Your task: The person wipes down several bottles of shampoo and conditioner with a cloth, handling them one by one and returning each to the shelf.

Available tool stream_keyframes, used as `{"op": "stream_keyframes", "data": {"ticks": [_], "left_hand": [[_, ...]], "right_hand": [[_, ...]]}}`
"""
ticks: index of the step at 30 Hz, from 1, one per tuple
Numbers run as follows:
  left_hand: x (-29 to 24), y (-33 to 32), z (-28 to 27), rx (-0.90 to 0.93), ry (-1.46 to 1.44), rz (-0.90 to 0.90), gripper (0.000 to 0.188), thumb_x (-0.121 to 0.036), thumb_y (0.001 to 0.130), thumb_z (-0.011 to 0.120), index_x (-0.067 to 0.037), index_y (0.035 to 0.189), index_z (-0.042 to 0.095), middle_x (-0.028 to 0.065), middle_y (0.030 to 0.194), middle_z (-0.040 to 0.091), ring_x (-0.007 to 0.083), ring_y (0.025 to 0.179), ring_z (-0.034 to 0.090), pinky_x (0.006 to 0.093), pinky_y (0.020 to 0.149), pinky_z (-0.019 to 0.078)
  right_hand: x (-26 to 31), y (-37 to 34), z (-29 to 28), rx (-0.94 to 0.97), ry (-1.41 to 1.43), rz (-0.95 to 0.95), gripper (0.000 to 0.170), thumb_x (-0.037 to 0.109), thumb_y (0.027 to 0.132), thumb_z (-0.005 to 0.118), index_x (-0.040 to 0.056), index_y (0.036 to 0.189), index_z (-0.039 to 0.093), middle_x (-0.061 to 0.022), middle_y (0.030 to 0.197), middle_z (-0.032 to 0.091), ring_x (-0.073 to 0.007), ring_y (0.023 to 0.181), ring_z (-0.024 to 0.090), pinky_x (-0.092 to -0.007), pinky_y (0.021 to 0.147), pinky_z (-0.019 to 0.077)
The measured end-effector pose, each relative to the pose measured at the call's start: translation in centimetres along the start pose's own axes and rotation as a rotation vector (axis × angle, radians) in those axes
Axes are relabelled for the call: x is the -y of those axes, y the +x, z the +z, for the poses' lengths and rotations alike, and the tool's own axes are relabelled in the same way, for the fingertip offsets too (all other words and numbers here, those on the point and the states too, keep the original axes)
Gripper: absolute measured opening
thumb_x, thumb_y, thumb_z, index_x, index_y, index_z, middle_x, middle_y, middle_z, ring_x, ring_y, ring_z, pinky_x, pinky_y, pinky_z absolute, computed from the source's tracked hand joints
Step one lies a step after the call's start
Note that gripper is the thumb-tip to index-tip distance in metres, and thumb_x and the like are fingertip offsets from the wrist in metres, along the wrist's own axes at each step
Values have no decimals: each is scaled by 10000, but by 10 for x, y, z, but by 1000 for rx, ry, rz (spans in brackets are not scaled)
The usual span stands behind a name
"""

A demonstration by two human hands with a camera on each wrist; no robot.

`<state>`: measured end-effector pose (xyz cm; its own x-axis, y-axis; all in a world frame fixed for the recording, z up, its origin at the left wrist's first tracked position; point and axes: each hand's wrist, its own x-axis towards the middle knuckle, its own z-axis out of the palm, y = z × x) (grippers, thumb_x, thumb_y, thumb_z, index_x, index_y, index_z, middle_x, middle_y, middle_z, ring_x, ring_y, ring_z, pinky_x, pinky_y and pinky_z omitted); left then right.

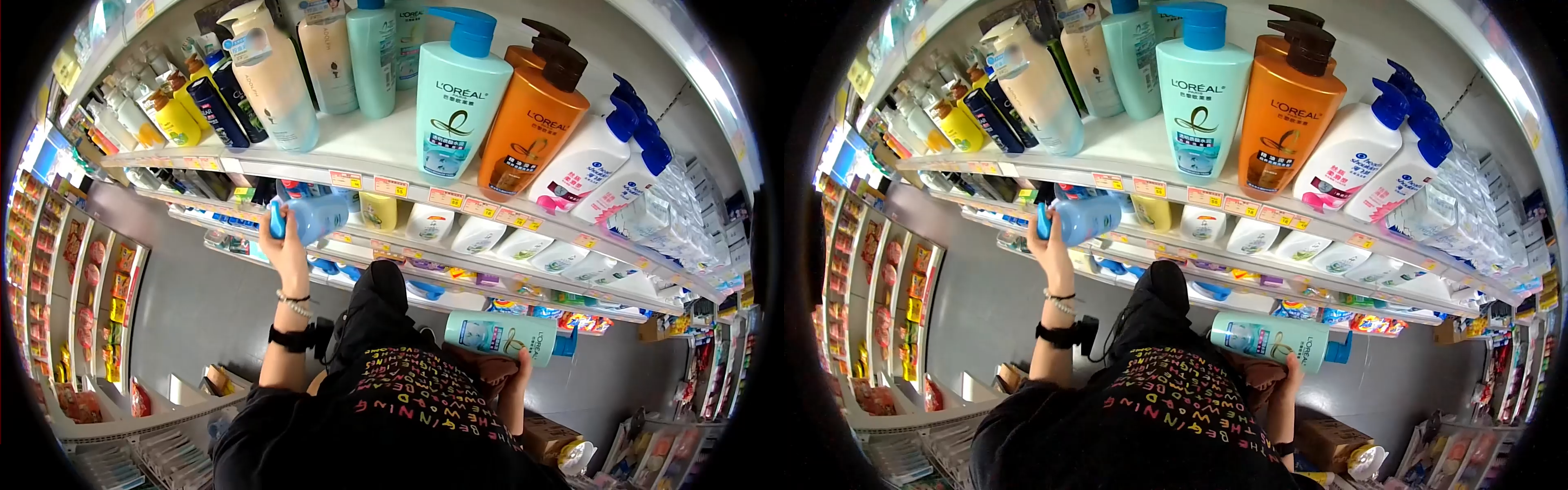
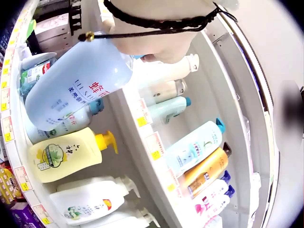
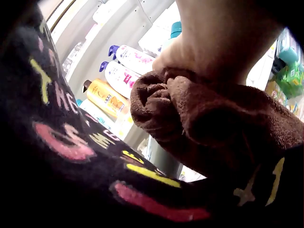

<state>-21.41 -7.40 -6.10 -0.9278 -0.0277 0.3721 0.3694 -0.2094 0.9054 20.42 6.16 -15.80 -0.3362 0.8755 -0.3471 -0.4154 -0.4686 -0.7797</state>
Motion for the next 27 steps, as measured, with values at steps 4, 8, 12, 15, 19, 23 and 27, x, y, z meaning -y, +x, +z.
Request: {"op": "stream_keyframes", "data": {"ticks": [4,8,12,15,19,23,27], "left_hand": [[18,4,12,-56,84,64,81,-52,852,578,4,906,556,26,860,557,94,799,497,235,759,402],[33,4,5,-104,6,35,101,-37,845,577,13,929,551,50,873,558,117,802,509,248,761,414],[52,17,5,-135,48,63,103,-42,833,591,12,905,541,51,872,554,108,791,503,251,750,415],[50,25,6,-127,31,43,99,-50,829,598,3,889,541,39,861,550,108,784,497,252,748,407],[49,30,8,-83,57,24,102,-62,825,603,-5,883,541,33,851,548,117,779,492,264,751,402],[59,27,12,2,72,-27,101,-41,809,610,-5,866,536,40,824,555,111,756,499,255,726,408],[50,12,33,115,109,-7,100,-68,813,615,-7,850,544,-2,714,515,62,651,441,222,593,372]], "right_hand": [[-2,-6,0,-9,-50,5,553,383,785,576,-20,1150,475,-138,1038,562,-247,905,569,-352,777,473],[2,-9,-2,15,-86,62,596,471,793,537,-8,1144,481,-135,1024,576,-251,899,567,-343,774,465],[1,2,-4,31,-136,18,622,479,787,552,-17,1156,476,-150,1052,570,-259,937,565,-361,811,463],[4,-2,13,50,-106,-2,618,466,790,556,-18,1165,470,-153,1070,564,-261,951,563,-372,829,459],[-3,-3,9,82,-112,-50,607,454,795,556,-17,1168,467,-151,1073,561,-260,951,562,-372,829,457],[-4,-13,7,82,-137,-55,579,420,802,563,-13,1174,465,-142,1066,562,-248,936,563,-361,820,456],[5,-28,19,29,-157,-71,568,401,802,573,-4,1184,460,-134,1061,563,-240,919,565,-352,806,459]]}}
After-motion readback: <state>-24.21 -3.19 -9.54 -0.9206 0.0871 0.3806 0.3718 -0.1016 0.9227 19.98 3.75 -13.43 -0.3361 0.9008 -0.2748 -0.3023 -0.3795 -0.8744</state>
